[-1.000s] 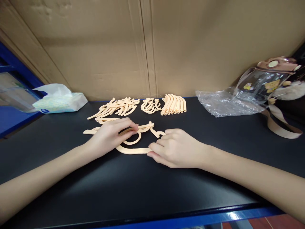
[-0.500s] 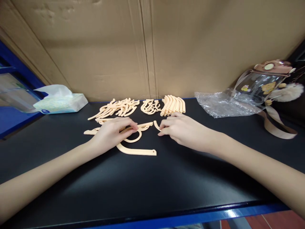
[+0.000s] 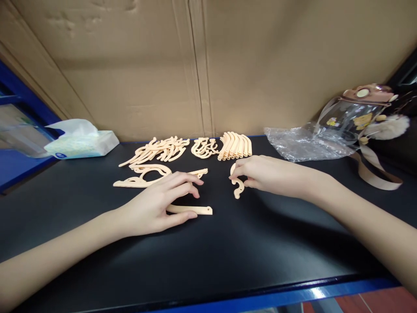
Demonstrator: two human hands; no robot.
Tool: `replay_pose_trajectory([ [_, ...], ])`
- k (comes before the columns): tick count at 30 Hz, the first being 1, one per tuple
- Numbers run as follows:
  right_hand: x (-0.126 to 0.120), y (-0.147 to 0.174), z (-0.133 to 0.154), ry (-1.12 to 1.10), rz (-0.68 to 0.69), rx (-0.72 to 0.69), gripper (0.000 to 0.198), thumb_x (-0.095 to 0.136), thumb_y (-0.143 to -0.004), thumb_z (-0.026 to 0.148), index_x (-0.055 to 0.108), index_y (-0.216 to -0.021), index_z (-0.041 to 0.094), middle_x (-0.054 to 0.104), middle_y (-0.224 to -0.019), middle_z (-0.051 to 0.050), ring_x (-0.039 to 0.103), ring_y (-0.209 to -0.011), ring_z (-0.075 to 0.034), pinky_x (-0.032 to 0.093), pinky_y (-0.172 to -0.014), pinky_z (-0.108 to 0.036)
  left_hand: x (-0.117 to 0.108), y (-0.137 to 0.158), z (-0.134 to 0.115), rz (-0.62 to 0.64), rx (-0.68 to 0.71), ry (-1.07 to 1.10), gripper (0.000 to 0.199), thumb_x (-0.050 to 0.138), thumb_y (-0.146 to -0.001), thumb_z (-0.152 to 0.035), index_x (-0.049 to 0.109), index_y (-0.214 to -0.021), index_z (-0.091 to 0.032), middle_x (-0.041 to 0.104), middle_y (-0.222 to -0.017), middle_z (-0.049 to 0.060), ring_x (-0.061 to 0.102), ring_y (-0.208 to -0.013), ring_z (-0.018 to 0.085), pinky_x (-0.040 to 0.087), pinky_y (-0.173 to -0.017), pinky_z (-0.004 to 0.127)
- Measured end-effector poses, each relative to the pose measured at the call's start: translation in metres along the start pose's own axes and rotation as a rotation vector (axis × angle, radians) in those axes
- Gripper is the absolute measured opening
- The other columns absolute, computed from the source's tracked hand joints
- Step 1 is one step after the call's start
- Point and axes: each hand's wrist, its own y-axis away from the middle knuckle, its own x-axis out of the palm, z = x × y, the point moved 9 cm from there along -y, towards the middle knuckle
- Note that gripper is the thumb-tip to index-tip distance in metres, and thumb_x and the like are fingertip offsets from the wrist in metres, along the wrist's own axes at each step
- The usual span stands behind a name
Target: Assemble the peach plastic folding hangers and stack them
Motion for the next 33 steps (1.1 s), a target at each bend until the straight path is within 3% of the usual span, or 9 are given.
replay_pose_trajectory([
  [3,0.007,0.000,0.000,-0.027,0.125,0.034,0.019,0.052,-0.091,0.025,0.069,-0.098,0.027,0.067,-0.095,-0.002,0.064,-0.079,-0.017,0.047,-0.069,-0.030,0.006,0.001,0.003,0.033,-0.002,-0.003,0.025,0.063,-0.084,-0.040,0.056,-0.102,-0.023,0.052,-0.133,0.008,0.044,-0.127,0.028,0.041,-0.100,0.042],
  [8,0.006,-0.001,0.003,-0.010,0.157,0.101,0.014,0.057,-0.089,0.029,0.070,-0.095,0.028,0.065,-0.086,0.001,0.061,-0.074,-0.016,0.043,-0.064,-0.028,0.008,-0.001,0.009,0.031,0.002,-0.078,0.028,0.064,-0.082,-0.045,0.056,-0.096,-0.022,0.045,-0.143,0.010,0.029,-0.138,0.032,0.024,-0.112,0.054],
  [15,0.007,-0.005,0.010,0.032,0.092,0.098,0.017,0.057,-0.089,0.025,0.069,-0.079,0.023,0.063,-0.072,0.002,0.058,-0.064,-0.013,0.038,-0.059,-0.026,0.013,0.001,0.011,0.101,-0.047,0.017,0.024,0.058,-0.088,-0.041,0.052,-0.102,-0.022,0.043,-0.144,0.011,0.032,-0.138,0.027,0.036,-0.107,0.044],
  [23,0.012,-0.008,0.013,0.114,0.080,0.127,0.027,0.050,-0.094,0.032,0.066,-0.076,0.019,0.063,-0.073,-0.001,0.060,-0.066,-0.017,0.037,-0.060,-0.028,0.014,0.000,0.006,0.128,-0.001,-0.018,0.013,0.044,-0.097,-0.032,0.049,-0.097,-0.021,0.048,-0.139,0.009,0.030,-0.139,0.023,0.033,-0.109,0.040],
  [26,0.010,-0.008,0.011,0.104,0.060,0.163,0.022,0.053,-0.092,0.031,0.064,-0.076,0.019,0.063,-0.073,0.000,0.059,-0.065,-0.016,0.036,-0.058,-0.028,0.015,-0.001,0.007,0.137,-0.015,-0.010,0.015,0.038,-0.099,-0.029,0.048,-0.092,-0.020,0.049,-0.138,0.009,0.029,-0.140,0.022,0.032,-0.111,0.039],
  [30,0.007,-0.009,0.007,0.001,0.002,0.172,0.011,0.058,-0.088,0.030,0.064,-0.084,0.021,0.063,-0.085,-0.001,0.060,-0.078,-0.017,0.040,-0.064,-0.028,0.016,0.000,0.008,0.150,-0.036,-0.006,0.018,0.037,-0.100,-0.031,0.047,-0.091,-0.020,0.049,-0.137,0.011,0.028,-0.140,0.023,0.032,-0.111,0.041],
  [33,0.006,-0.011,0.006,-0.043,-0.063,0.139,0.019,0.061,-0.086,0.039,0.064,-0.094,0.022,0.061,-0.099,-0.003,0.059,-0.091,-0.020,0.043,-0.074,-0.032,0.015,0.000,0.008,0.145,-0.043,-0.001,0.018,0.035,-0.100,-0.031,0.047,-0.091,-0.020,0.049,-0.136,0.012,0.028,-0.140,0.023,0.034,-0.110,0.042],
])
